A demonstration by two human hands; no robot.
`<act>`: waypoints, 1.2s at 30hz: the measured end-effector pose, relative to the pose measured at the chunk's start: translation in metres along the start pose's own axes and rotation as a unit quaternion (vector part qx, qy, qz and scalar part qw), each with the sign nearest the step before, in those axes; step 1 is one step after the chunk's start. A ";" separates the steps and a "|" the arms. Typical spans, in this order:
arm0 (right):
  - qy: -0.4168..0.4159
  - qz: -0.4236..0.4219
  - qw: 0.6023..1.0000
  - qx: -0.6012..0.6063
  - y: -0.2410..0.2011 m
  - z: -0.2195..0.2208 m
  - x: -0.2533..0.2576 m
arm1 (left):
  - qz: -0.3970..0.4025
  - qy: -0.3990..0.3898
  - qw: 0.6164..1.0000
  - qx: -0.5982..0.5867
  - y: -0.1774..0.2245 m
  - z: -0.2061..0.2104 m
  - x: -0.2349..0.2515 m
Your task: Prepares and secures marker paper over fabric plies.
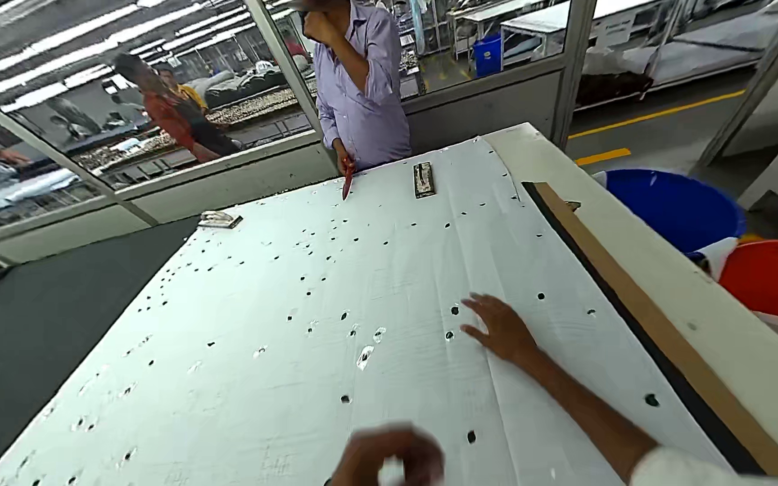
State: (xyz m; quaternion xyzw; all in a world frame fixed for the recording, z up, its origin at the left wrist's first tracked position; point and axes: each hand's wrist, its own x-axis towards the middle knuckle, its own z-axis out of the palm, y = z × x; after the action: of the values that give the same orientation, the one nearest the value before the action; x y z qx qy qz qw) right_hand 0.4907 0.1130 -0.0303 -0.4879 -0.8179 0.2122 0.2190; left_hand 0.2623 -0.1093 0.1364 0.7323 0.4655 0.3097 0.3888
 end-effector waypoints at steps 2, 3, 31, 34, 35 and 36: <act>0.029 -0.012 0.999 -0.018 0.028 0.002 0.064 | -0.048 0.007 0.998 0.035 -0.059 -0.020 0.103; 0.025 -0.008 0.999 -0.023 0.041 0.000 0.094 | -0.085 0.017 0.996 0.028 -0.087 -0.025 0.151; 0.031 0.143 0.984 -0.104 0.114 -0.019 0.181 | -0.351 0.154 0.901 0.204 -0.230 -0.030 0.460; 0.082 0.105 0.986 -0.096 0.121 -0.011 0.175 | -0.251 0.065 0.926 0.272 -0.185 -0.019 0.366; 0.103 0.095 0.985 -0.098 0.123 -0.009 0.176 | -0.204 0.024 0.933 0.294 -0.164 -0.016 0.321; 0.125 0.083 0.984 -0.099 0.123 -0.009 0.178 | -0.170 -0.030 0.939 0.297 -0.145 -0.015 0.276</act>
State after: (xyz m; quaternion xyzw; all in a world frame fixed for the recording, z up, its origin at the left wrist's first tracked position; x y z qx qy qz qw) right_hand 0.5067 0.3266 -0.0650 -0.5963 -0.7574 0.0853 0.2518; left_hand 0.2893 0.1876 0.0450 0.7335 0.6419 0.0650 0.2138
